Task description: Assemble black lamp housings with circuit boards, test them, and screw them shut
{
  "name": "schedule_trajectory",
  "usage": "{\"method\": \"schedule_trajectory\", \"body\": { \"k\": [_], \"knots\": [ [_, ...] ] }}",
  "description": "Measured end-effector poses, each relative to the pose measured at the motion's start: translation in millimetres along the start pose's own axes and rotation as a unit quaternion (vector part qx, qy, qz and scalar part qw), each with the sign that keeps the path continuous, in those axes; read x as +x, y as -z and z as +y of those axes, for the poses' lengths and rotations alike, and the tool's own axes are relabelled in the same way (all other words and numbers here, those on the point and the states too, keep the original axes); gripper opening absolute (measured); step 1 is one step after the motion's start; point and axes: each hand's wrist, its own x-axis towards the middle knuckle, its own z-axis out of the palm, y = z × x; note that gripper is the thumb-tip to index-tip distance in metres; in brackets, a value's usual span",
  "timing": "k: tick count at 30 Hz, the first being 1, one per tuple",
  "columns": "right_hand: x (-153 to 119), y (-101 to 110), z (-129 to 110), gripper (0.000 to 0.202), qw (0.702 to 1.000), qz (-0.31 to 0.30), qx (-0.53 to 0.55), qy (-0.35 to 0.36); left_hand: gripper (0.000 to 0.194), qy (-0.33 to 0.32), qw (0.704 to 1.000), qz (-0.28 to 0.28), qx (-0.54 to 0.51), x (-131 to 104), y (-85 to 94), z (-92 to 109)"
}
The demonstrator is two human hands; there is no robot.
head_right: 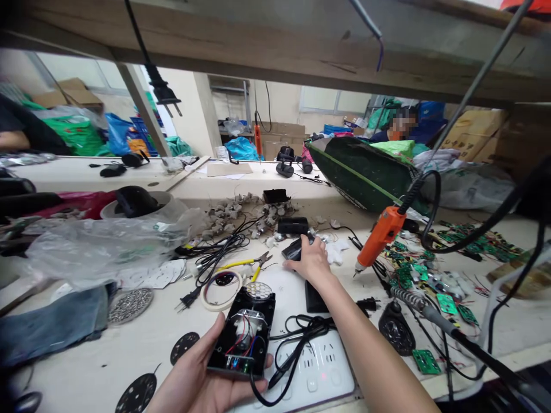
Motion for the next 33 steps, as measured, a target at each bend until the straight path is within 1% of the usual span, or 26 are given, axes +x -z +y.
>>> {"method": "schedule_trajectory", "body": {
  "k": [2, 4, 5, 8, 9, 11, 13, 15, 16, 18, 22, 26, 28, 30, 33],
  "knots": [
    [-2.9, 7.3, 1.1, 0.093, 1.0, -0.006, -0.004, 0.008, 0.042, 0.0, 1.0, -0.012, -0.003, 1.3, -0.1, -3.7],
    [-13.4, 19.7, 6.1, 0.087, 1.0, 0.001, -0.007, 0.021, 0.04, -0.004, 1.0, -0.016, 0.002, 0.9, -2.7, -7.1],
    [-22.6, 27.5, 10.7, 0.076, 1.0, 0.008, -0.01, 0.029, 0.038, -0.006, 1.0, -0.013, 0.009, -0.2, -4.4, -8.3],
    [-64.7, 51.3, 34.6, 0.025, 0.999, 0.02, -0.028, 0.041, 0.032, -0.01, 0.999, 0.012, 0.03, -5.1, -10.1, -9.1],
    [-81.1, 57.4, 45.6, 0.022, 0.998, 0.018, -0.04, 0.038, 0.032, -0.013, 0.999, 0.025, 0.037, -6.6, -12.0, -8.8],
    [-110.7, 63.9, 69.8, 0.026, 0.997, 0.024, -0.07, 0.013, 0.032, -0.021, 0.997, 0.051, 0.051, -8.6, -15.6, -8.5],
    [-130.5, 62.4, 91.8, 0.039, 0.994, 0.034, -0.103, -0.013, 0.033, -0.027, 0.995, 0.069, 0.068, -9.2, -19.5, -9.8],
    [-138.8, 55.8, 106.7, 0.05, 0.991, 0.039, -0.128, -0.017, 0.035, -0.026, 0.993, 0.077, 0.085, -9.1, -23.4, -12.7],
    [-139.6, 52.0, 110.7, 0.051, 0.99, 0.04, -0.138, -0.012, 0.037, -0.022, 0.992, 0.079, 0.092, -9.3, -25.2, -14.5],
    [-138.2, 45.7, 111.9, 0.05, 0.988, 0.045, -0.15, 0.007, 0.039, -0.024, 0.991, 0.082, 0.103, -10.6, -27.6, -18.1],
    [-139.0, 39.4, 99.3, 0.048, 0.984, 0.076, -0.152, 0.055, 0.041, -0.058, 0.989, 0.079, 0.114, -16.5, -28.3, -22.1],
    [-143.2, 31.1, 93.2, 0.034, 0.982, 0.1, -0.116, 0.11, 0.042, -0.076, 0.986, 0.088, 0.121, -23.2, -28.5, -24.6],
    [-144.6, 28.2, 95.7, 0.031, 0.979, 0.134, -0.088, 0.122, 0.043, -0.079, 0.986, 0.085, 0.12, -26.9, -28.9, -26.6],
    [-148.5, 30.6, 99.0, 0.028, 0.972, 0.188, -0.052, 0.13, 0.044, -0.075, 0.986, 0.084, 0.121, -31.1, -28.7, -28.9],
    [-164.5, 47.5, 97.9, 0.023, 0.949, 0.281, 0.002, 0.14, 0.043, -0.061, 0.987, 0.077, 0.131, -37.4, -26.3, -32.5]
  ]
}}
